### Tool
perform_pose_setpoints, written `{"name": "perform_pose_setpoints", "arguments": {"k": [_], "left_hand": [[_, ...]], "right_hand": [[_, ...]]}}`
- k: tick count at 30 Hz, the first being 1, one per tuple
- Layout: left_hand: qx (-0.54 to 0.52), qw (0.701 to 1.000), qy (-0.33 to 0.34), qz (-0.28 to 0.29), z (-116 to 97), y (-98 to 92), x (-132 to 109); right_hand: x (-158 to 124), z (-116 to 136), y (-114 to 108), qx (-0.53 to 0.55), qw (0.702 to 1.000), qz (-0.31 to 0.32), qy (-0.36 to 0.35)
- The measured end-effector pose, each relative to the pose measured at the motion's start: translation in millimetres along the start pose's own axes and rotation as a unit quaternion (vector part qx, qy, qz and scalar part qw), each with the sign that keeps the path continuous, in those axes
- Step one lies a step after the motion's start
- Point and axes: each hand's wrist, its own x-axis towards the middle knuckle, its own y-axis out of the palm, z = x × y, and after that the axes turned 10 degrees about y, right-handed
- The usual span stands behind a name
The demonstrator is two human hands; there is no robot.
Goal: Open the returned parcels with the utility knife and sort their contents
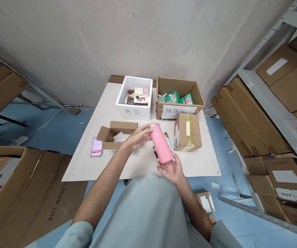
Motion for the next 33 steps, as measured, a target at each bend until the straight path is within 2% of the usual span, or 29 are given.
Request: {"name": "perform_pose_setpoints", "arguments": {"k": [3, 5, 8, 10, 12, 14, 16, 20, 22, 25, 27, 30, 32, 33], "left_hand": [[0.005, 0.999, 0.007, -0.047, 1.5, 0.3, 1.2], [0.022, 0.996, 0.017, -0.08, 0.9, 0.6, 1.9], [0.046, 0.992, 0.035, -0.109, 1.1, 3.6, 3.1], [0.052, 0.991, 0.038, -0.118, 3.2, 6.8, 4.0], [0.059, 0.989, 0.036, -0.129, 6.1, 9.2, 4.4], [0.071, 0.989, 0.038, -0.124, 8.6, 9.5, 4.1], [0.076, 0.991, 0.045, -0.099, 9.7, 7.0, 3.0], [0.067, 0.995, 0.052, -0.054, 8.4, -2.0, 1.0], [0.059, 0.997, 0.056, -0.016, 7.9, -6.0, 1.1], [0.034, 0.997, 0.056, 0.035, 11.9, -10.5, 3.6], [0.016, 0.998, 0.045, 0.027, 19.0, -14.2, 6.4], [-0.002, 0.999, 0.034, -0.022, 32.6, -24.4, 10.6], [-0.002, 0.997, 0.032, -0.064, 40.1, -34.9, 12.3], [0.003, 0.996, 0.03, -0.085, 42.8, -41.0, 12.7]], "right_hand": [[-0.2, 4.9, 0.1, -0.05, 0.998, -0.027, -0.022], [-0.5, 7.2, -0.6, -0.113, 0.987, -0.082, -0.084], [0.5, 6.3, -2.8, -0.241, 0.936, -0.174, -0.189], [2.9, 3.4, -4.5, -0.317, 0.896, -0.217, -0.222], [5.9, 0.5, -6.0, -0.35, 0.877, -0.236, -0.231], [7.9, -0.3, -7.8, -0.332, 0.888, -0.224, -0.226], [8.0, 1.6, -10.4, -0.281, 0.92, -0.181, -0.205], [4.6, 9.3, -18.2, -0.15, 0.982, -0.059, -0.095], [3.6, 11.3, -22.0, -0.092, 0.995, -0.019, -0.03], [6.0, 10.7, -25.5, -0.029, 0.999, 0.015, 0.04], [11.5, 9.8, -27.5, -0.003, 0.997, 0.031, 0.069], [28.1, 12.6, -33.9, -0.019, 0.993, 0.051, 0.102], [44.5, 17.9, -41.7, -0.097, 0.991, 0.019, 0.096], [54.1, 20.9, -46.5, -0.168, 0.982, -0.03, 0.079]]}}
